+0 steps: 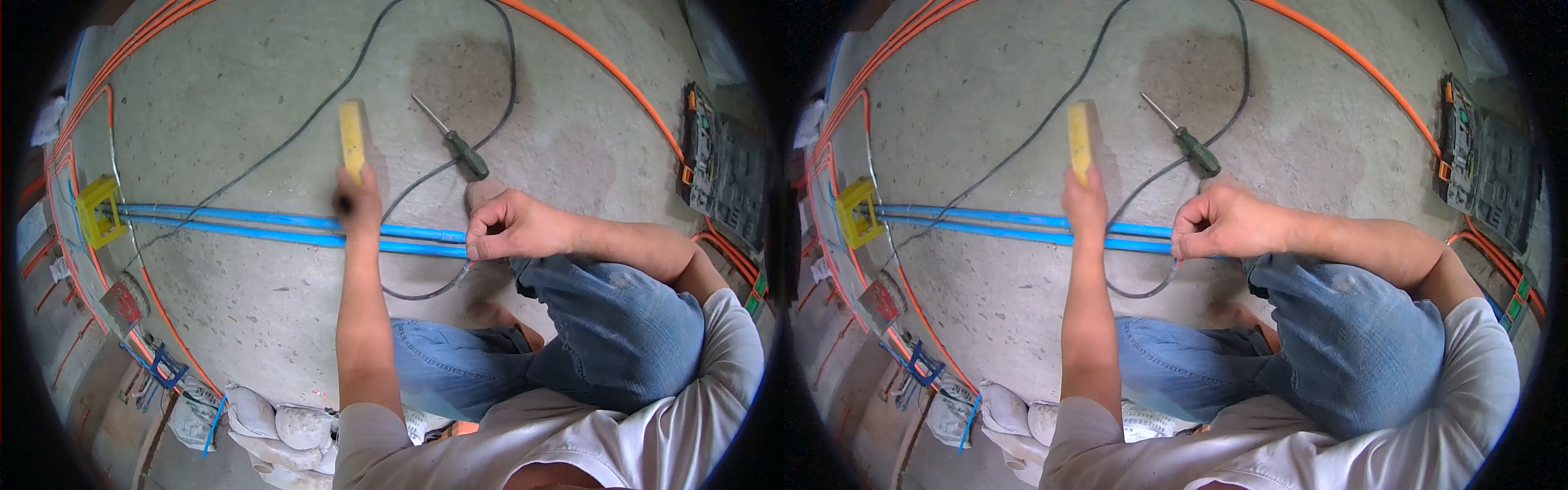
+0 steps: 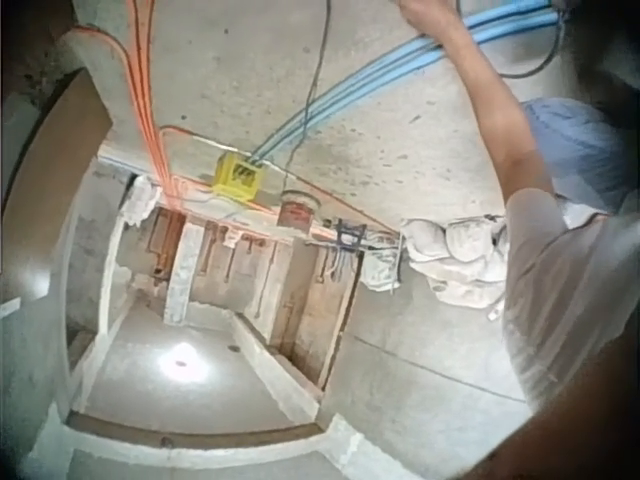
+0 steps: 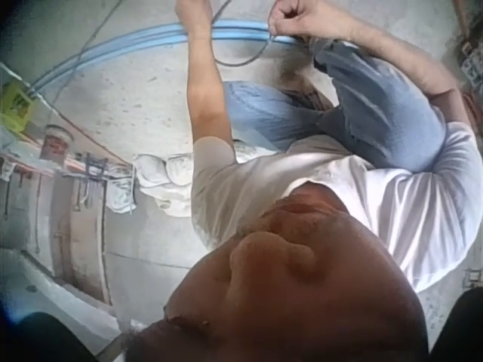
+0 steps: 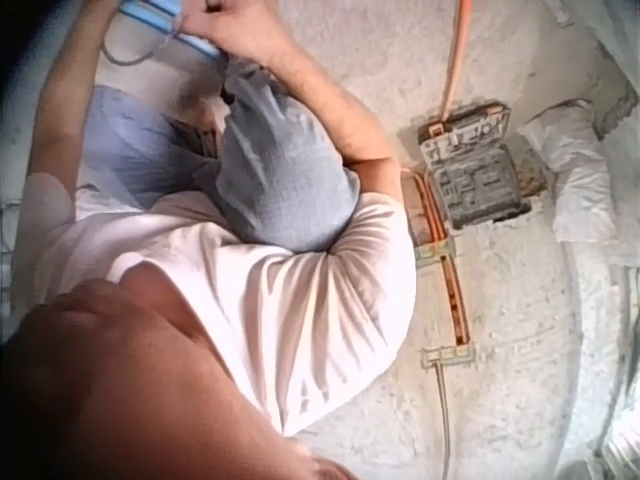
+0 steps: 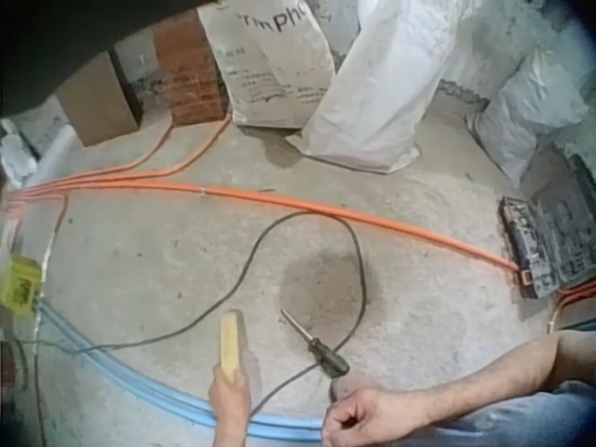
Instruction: Repairing and wiring an electrical extension cord socket.
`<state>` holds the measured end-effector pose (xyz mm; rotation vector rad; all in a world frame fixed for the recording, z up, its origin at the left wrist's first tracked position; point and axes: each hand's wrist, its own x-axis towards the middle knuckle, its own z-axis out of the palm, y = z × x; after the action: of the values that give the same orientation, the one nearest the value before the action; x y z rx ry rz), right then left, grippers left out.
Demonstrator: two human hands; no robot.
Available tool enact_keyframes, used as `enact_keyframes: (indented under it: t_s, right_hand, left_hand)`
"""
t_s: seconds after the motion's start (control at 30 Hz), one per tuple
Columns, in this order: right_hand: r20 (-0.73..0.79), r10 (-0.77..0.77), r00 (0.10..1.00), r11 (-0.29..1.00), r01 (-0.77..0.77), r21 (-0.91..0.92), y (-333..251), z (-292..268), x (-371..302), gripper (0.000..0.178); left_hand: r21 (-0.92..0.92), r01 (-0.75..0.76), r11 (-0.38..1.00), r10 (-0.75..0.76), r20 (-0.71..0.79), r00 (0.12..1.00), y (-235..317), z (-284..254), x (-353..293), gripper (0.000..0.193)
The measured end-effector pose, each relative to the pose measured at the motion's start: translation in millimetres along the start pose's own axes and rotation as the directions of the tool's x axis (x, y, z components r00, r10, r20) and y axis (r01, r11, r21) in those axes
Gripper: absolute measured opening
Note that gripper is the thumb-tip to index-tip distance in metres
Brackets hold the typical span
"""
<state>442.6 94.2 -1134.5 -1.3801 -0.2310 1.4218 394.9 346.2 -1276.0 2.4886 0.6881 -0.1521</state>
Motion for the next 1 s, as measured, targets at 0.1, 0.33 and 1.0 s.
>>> enact_keyframes:
  t_s: [0.1, 0.33, 1.0]
  right_hand:
    - [-0.029, -0.055, 0.998, 0.993, 0.058, 0.1, 10, -3, 2, 0.011]
    - [-0.043, -0.061, 0.997, 0.997, 0.063, 0.047, 7, 1, 0, 0.014]
    - [-0.059, -0.075, 0.995, 0.996, 0.078, 0.049, 9, 0, 4, 0.017]
  left_hand:
    - [-0.134, -0.087, 0.987, 0.075, -0.09, 0.993, 5, 1, -4, 0.037]
    - [-0.664, 0.281, 0.692, -0.156, 0.243, 0.957, 1, -9, 8, 0.034]
    - [-0.939, 0.343, 0.024, 0.135, 0.343, 0.93, 35, -63, -5, 0.062]
